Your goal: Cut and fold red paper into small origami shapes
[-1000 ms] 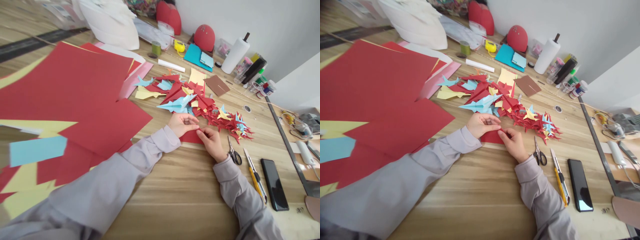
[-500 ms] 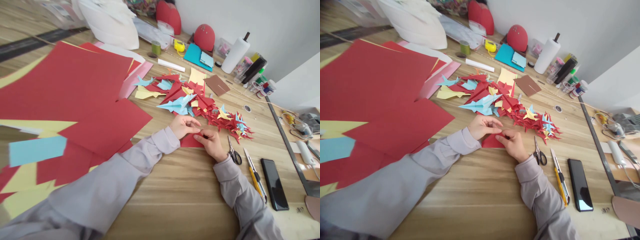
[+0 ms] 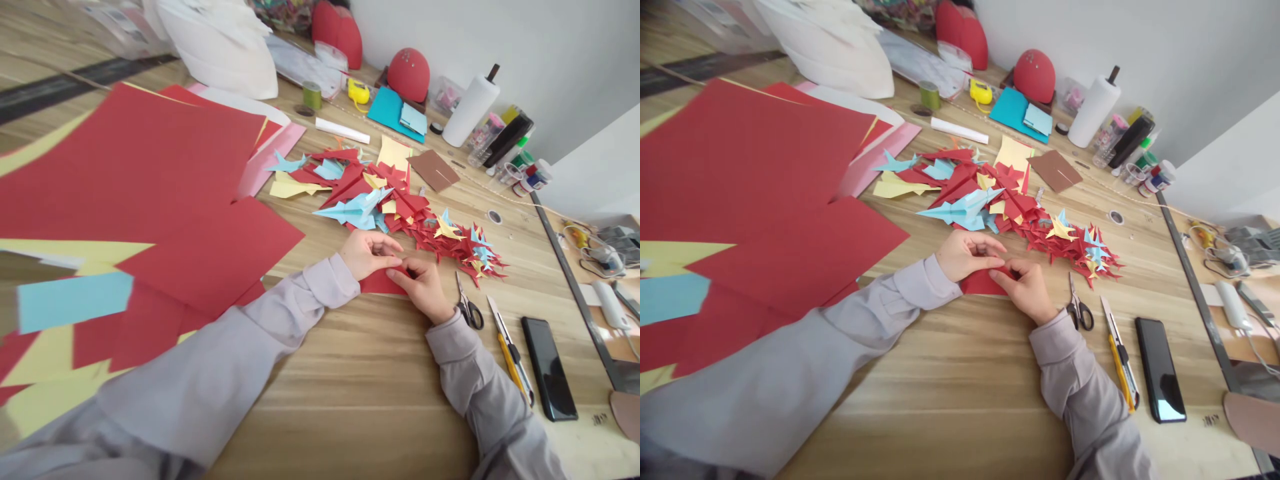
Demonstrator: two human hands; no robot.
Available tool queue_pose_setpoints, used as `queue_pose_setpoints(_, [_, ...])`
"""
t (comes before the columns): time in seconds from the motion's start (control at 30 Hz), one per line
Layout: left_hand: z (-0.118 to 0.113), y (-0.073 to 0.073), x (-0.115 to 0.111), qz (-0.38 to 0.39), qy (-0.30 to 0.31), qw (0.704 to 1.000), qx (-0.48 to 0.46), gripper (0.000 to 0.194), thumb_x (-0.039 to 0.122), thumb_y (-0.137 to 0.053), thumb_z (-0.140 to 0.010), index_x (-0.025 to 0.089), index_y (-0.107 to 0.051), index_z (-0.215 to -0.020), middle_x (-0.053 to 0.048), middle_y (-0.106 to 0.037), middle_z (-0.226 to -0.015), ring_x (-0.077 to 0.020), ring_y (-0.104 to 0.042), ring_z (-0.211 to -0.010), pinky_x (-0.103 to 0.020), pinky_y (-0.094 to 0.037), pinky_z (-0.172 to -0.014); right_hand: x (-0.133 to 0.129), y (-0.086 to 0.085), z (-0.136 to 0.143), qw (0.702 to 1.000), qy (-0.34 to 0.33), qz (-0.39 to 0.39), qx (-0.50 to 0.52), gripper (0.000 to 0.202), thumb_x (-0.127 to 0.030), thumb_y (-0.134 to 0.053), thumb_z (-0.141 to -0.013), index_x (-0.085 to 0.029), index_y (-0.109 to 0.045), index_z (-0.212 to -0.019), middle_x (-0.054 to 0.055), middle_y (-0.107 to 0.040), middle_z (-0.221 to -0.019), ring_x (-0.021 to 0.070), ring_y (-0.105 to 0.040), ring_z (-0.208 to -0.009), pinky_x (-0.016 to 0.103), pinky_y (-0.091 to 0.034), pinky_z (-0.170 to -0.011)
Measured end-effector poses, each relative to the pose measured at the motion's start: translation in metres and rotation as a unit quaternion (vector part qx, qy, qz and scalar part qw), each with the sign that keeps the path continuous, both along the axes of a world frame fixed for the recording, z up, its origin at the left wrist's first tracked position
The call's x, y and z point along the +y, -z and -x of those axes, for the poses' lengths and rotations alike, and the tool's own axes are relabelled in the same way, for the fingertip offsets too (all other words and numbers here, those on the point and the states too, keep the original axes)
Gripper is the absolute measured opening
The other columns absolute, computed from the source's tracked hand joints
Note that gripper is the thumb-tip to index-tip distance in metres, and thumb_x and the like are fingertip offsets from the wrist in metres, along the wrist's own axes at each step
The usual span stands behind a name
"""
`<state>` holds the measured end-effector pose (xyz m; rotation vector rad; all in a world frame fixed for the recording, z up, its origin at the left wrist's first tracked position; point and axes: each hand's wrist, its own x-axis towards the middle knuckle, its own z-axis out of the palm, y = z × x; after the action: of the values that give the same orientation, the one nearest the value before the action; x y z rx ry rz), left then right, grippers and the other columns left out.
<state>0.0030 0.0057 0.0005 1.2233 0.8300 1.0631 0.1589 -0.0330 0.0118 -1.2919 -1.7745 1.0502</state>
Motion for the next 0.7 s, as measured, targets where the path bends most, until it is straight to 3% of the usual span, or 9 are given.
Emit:
queue_pose_setpoints(0.2, [0.0013, 0.0003, 0.0026, -0.017, -0.012, 1.000, -0.014, 0.030, 0.027, -0.080, -0.051, 0.013, -0.068, -0.074, 0.002, -0.058, -0.056, -0.0076, -0.052, -0.051, -0.021, -0.044, -0.052, 0.0004, -0.0011, -0.0009, 1.000, 0.009, 0.012, 0.015, 0.034, -0.049, -0.056, -0.081, -0.018, -0.063, -0.068, -0.001, -0.051, -0.060, 0.0116, -0.042, -0.057, 0.024, -0.034, -0.053])
queue_pose_setpoints(0.6, [0.0011, 0.0006, 0.0019, 0.001, 0.012, 1.000, -0.015, 0.032, 0.024, -0.077, -0.055, 0.012, -0.067, -0.083, -0.001, -0.065, -0.065, -0.0110, -0.059, -0.060, -0.024, -0.048, -0.061, 0.0013, 0.0014, -0.0008, 0.999, 0.026, 0.015, 0.022, 0.034, -0.049, -0.059, -0.078, -0.018, -0.065, -0.066, 0.000, -0.055, -0.060, 0.0119, -0.044, -0.057, 0.024, -0.036, -0.054])
queue_pose_setpoints(0.7, [0.0011, -0.0006, 0.0020, -0.008, 0.002, 1.000, -0.009, 0.027, 0.024, -0.076, -0.056, 0.012, -0.068, -0.079, 0.001, -0.061, -0.060, -0.0097, -0.056, -0.056, -0.024, -0.046, -0.058, 0.0013, 0.0027, 0.0002, 0.999, 0.041, 0.001, 0.007, 0.036, -0.050, -0.059, -0.078, -0.017, -0.063, -0.064, -0.001, -0.053, -0.057, 0.0107, -0.042, -0.054, 0.024, -0.033, -0.050])
